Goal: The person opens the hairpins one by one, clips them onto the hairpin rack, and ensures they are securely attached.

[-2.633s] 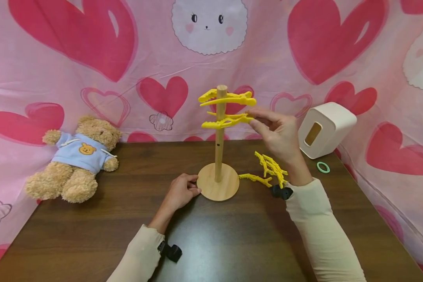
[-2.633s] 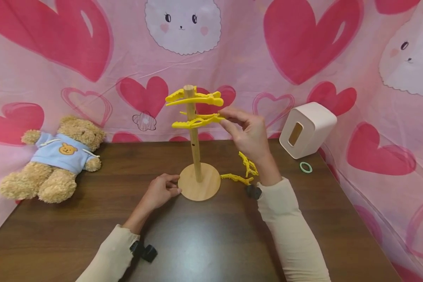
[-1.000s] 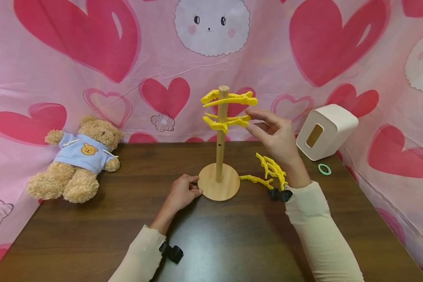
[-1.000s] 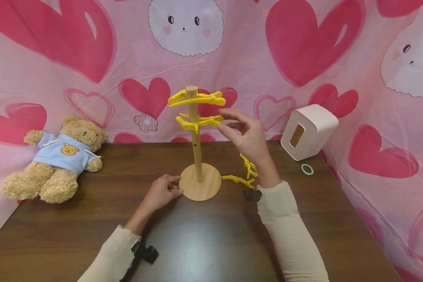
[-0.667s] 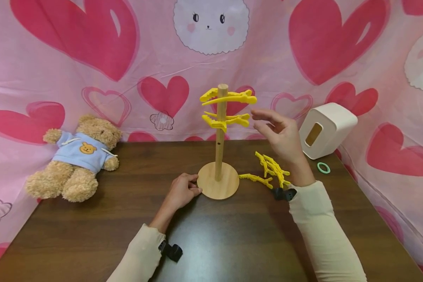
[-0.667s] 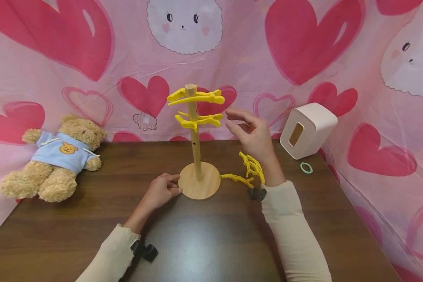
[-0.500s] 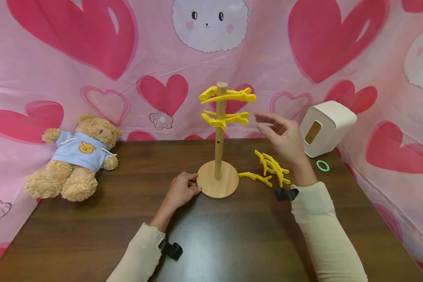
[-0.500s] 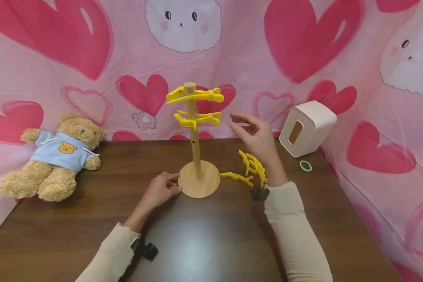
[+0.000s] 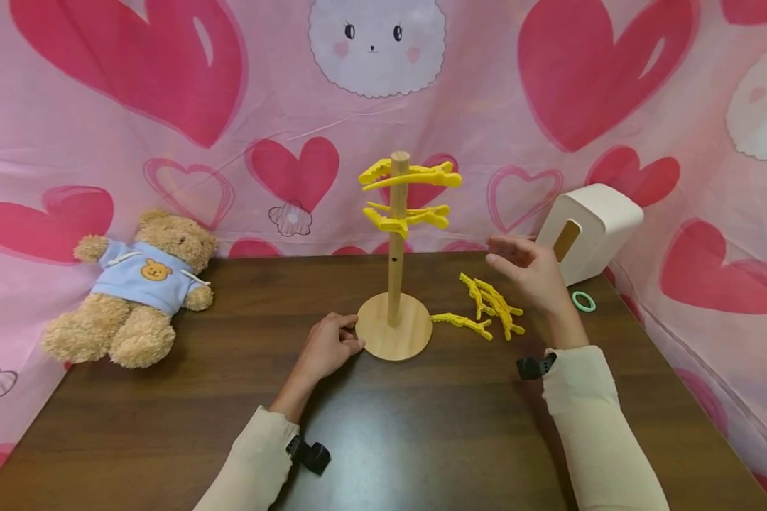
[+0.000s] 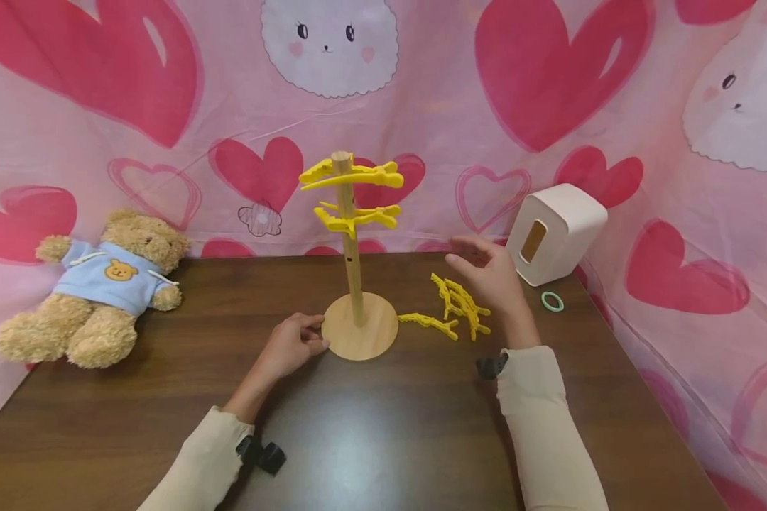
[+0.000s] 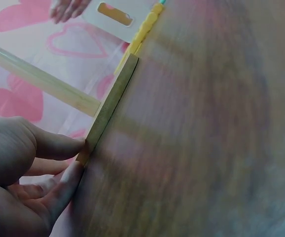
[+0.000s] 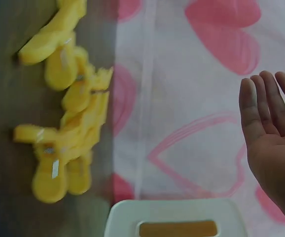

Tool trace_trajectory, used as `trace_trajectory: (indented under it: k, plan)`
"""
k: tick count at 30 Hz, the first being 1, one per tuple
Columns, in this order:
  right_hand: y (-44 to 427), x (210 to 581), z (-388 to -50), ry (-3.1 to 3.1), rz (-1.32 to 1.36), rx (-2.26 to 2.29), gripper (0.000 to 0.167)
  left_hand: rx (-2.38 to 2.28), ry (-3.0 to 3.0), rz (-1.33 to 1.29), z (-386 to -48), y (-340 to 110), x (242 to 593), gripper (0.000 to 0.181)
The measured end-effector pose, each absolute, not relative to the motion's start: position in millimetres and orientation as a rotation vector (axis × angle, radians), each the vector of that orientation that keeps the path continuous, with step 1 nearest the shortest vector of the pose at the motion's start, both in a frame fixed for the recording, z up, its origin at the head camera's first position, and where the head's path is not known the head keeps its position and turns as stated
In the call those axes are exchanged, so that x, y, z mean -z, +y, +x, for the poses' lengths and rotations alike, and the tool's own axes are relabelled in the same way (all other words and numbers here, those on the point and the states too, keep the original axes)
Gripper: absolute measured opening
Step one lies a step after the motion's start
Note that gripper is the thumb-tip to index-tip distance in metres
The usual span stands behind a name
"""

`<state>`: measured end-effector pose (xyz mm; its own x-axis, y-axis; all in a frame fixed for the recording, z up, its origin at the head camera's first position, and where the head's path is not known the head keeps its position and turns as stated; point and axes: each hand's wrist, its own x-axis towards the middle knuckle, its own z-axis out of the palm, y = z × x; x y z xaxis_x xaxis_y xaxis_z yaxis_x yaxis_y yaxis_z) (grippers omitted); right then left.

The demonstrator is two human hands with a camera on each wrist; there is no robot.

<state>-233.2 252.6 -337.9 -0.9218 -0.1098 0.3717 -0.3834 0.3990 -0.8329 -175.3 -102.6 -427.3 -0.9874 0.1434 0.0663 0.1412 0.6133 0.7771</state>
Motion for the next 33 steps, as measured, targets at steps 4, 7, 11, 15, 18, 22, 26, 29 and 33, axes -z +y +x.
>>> trace_trajectory:
  k: [4,7,11,15,18,22,26,29,33]
  plan:
    - [260.1,347.2,-231.4,-2.47,0.326,-1.558,0.043,-1.366,2.823,0.255,-174.9,-102.4,427.8,0.049]
    - [264.3,352.1,-230.1,-2.537,0.258,-1.574,0.048,-1.364,2.827,0.256,-174.9,-102.1,427.7,0.049]
    - [271.0,359.7,-231.5,-2.575,0.266,-1.563,0.046,-1.354,2.826,0.245,-174.7,-101.3,427.4,0.048]
    - [277.4,368.2,-234.0,-2.566,0.297,-1.542,0.042,-1.351,2.822,0.244,-174.7,-101.0,427.8,0.048]
    - [279.4,373.7,-235.4,-2.575,0.296,-1.553,0.042,-1.346,2.825,0.245,-174.9,-101.3,428.5,0.049]
    - [279.6,379.8,-237.2,-2.672,0.25,-1.579,0.045,-1.338,2.829,0.239,-175.4,-101.9,429.4,0.049]
    - [277.7,384.4,-238.4,-2.822,0.22,-1.532,0.046,-1.336,2.826,0.237,-175.6,-102.3,429.9,0.049]
    - [276.0,388.3,-239.5,-2.884,0.229,-1.507,0.045,-1.337,2.827,0.237,-175.8,-102.7,429.6,0.049]
    - [275.3,393.3,-240.0,-2.94,0.223,-1.473,0.044,-1.328,2.824,0.234,-176.1,-102.8,428.4,0.049]
